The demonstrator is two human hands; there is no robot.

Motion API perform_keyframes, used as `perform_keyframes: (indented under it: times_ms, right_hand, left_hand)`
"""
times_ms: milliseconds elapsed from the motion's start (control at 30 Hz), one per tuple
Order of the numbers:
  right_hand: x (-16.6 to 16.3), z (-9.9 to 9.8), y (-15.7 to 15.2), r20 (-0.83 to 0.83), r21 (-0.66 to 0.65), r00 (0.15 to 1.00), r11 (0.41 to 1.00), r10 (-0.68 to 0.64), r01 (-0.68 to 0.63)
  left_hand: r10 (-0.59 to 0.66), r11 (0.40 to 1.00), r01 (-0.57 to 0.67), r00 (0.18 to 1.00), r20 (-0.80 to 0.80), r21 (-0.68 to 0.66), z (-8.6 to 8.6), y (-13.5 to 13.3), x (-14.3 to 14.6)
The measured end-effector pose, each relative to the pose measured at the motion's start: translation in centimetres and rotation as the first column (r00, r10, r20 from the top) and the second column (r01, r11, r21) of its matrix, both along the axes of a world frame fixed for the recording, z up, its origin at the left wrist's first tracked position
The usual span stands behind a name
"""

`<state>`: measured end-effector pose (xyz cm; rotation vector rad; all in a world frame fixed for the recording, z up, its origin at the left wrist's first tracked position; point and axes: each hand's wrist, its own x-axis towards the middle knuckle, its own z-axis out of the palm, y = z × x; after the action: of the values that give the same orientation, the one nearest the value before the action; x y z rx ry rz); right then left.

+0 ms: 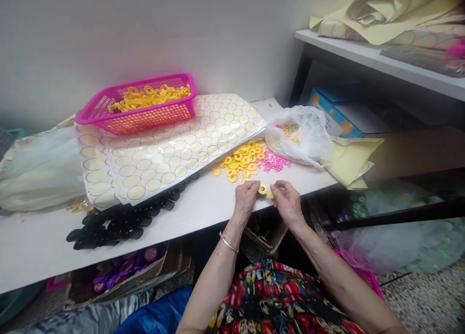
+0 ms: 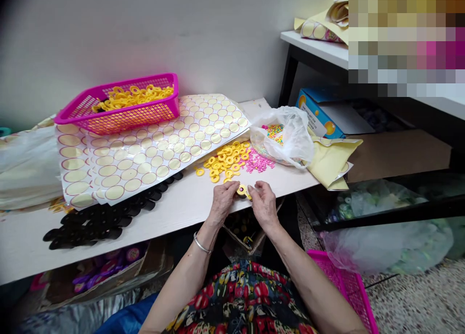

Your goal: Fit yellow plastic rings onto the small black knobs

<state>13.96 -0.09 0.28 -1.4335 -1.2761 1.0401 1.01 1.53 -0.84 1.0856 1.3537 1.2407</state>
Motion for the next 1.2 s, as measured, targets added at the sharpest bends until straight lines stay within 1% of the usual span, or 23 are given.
perform_keyframes:
  times_ms: [33,100,200,300,367,433,500,567,633,700,767,867,933,1033,1200]
  right_hand:
    - [-0.1,-0.3,-0.2,-0.029,-0.050,1.000,0.999,0.005,-0.006]
    - [-0.2,-0.6,-0.4,-0.033,-0.060,0.999,0.998,0.000,-0.002]
    - [-0.3,-0.5,0.0,-0.003,0.011,1.000,1.000,0.025,-0.025]
    - [-0.4,-0.1,0.4,0.049,0.137,0.988,0.979,0.144,-0.149]
    - [-0.4,0.3,0.5,0.110,0.196,0.975,0.958,0.191,-0.210]
    - [-0.4,0.6,0.6,0.155,0.206,0.967,0.951,0.201,-0.231]
    - [-0.4,0.9,0.7,0.159,0.191,0.966,0.953,0.205,-0.234]
    - [-0.4,0.9,0.8,0.077,0.141,0.973,0.963,0.220,-0.229]
    - [-0.5,0.8,0.9,-0.108,0.010,0.971,0.977,0.215,-0.215]
    - [-0.8,0.7,1.2,-0.300,-0.138,0.941,0.970,0.154,-0.202]
    - [-1.2,0.6,1.6,-0.382,-0.225,0.921,0.959,0.074,-0.170]
    - [-1.8,0.8,2.0,-0.359,-0.274,0.933,0.955,0.009,-0.115]
    - [-2.0,1.0,2.1,-0.346,-0.292,0.938,0.952,-0.010,-0.098]
    - [-1.9,1.4,2.1,-0.348,-0.291,0.937,0.952,-0.015,-0.093]
    - [-1.7,2.2,2.6,-0.354,-0.285,0.935,0.950,0.022,-0.130]
  left_hand:
    - [-0.002,1.000,0.002,1.000,-0.021,0.013,0.0,0.0,0.0]
    - [0.004,0.999,-0.002,0.997,-0.071,0.035,0.1,0.0,0.2]
    - [0.017,0.999,-0.011,0.992,-0.127,0.041,0.4,0.0,0.4]
    - [-0.005,1.000,0.008,0.992,-0.126,0.021,0.6,0.1,0.4]
    - [-0.017,1.000,0.019,0.992,-0.125,0.013,0.8,0.2,0.3]
    - [-0.028,0.999,0.030,0.988,-0.152,0.011,1.0,0.4,0.2]
    - [-0.036,0.999,0.038,0.981,-0.189,0.011,1.1,0.5,0.1]
    - [-0.041,0.999,0.045,0.976,-0.213,0.015,1.1,0.6,0.1]
    - [-0.035,0.999,0.041,0.972,-0.232,0.021,1.0,0.6,0.2]
    - [-0.019,0.999,0.027,0.967,-0.255,0.027,0.8,0.5,0.3]
    - [0.009,0.999,0.001,0.964,-0.267,0.036,0.6,0.4,0.5]
    - [0.051,0.998,-0.038,0.970,-0.237,0.059,0.5,0.1,0.9]
    - [0.069,0.996,-0.057,0.977,-0.202,0.065,0.4,-0.1,1.2]
    - [0.092,0.995,-0.085,0.983,-0.159,0.048,0.4,-0.4,1.7]
    - [0.151,0.989,-0.150,0.983,-0.101,0.011,0.8,-0.1,2.0]
